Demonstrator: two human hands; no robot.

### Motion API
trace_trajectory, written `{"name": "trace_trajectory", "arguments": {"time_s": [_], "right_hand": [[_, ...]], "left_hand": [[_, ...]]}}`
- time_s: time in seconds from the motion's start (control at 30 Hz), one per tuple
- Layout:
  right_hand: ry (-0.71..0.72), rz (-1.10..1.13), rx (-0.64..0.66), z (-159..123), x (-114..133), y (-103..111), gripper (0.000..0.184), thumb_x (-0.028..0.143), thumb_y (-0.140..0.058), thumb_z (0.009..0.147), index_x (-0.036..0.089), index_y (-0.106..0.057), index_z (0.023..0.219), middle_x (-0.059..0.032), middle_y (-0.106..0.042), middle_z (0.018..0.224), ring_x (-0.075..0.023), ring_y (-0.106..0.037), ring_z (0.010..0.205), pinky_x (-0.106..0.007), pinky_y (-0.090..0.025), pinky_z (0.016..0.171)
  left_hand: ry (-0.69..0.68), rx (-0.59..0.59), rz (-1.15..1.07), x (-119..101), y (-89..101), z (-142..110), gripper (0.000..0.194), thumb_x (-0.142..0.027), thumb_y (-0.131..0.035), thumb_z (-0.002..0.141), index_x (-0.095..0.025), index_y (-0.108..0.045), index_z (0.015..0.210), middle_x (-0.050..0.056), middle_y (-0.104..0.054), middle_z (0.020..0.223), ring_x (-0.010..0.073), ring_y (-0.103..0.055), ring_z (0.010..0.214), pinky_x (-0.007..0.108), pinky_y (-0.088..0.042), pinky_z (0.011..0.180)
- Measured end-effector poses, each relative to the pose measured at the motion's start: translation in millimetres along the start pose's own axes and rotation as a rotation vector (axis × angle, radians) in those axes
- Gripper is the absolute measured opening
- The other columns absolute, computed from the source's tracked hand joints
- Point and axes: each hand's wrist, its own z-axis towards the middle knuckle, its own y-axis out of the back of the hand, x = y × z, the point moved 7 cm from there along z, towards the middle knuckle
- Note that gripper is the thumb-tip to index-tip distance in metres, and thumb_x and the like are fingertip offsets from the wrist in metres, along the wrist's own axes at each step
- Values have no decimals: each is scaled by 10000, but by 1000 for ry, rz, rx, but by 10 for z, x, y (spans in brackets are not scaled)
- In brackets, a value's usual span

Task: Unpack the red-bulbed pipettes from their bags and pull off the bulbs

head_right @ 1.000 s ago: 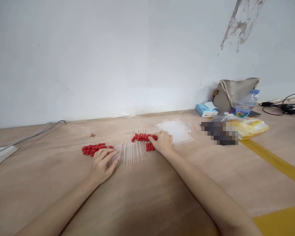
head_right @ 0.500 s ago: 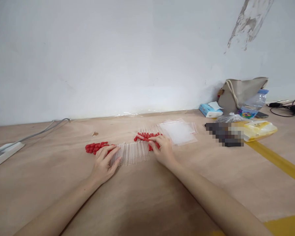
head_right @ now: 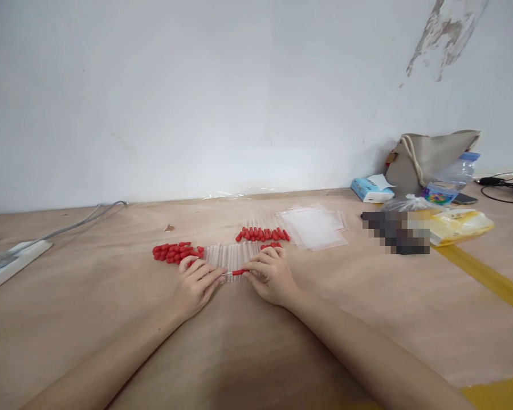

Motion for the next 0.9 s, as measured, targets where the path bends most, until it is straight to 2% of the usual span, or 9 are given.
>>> {"name": "trace_trajectory", "arguments": {"time_s": [0.1,0.23,0.37,0.9], "right_hand": [[63,-63,-12,5,81,-17,184,370,-575,778,265,-648,909,-19,-627,842,-160,-488,818,-363,-278,809],[148,-127,-37,-2,163,-18,134,310,-535,817,260,-657,844,7,-601,687,-134,-456,722,-355,-260,793],[191,-153,-22,-25,202,-4,149,293,-519,823,230,-645,775,10,-572,636,-132,-428,694,-353,-256,777],[244,-128,92,-72,251,-34,155,216,-464,820,217,-620,818,7,-517,640,-136,-434,705,-377,-242,846]], "left_hand": [[-12,-4,-4,-21,8,8,145,-199,-521,815,-223,-622,916,-4,-626,702,137,-510,692,378,-317,826],[-29,-3,-21,-54,40,12,130,-190,-531,806,-233,-624,886,-15,-629,687,134,-499,687,380,-306,826],[-54,4,-41,-82,68,4,129,-189,-534,801,-244,-626,872,-24,-633,668,139,-495,683,386,-299,812],[-81,10,-61,-110,97,-8,153,-166,-491,808,-235,-622,848,-22,-608,610,131,-486,646,364,-307,766]]}}
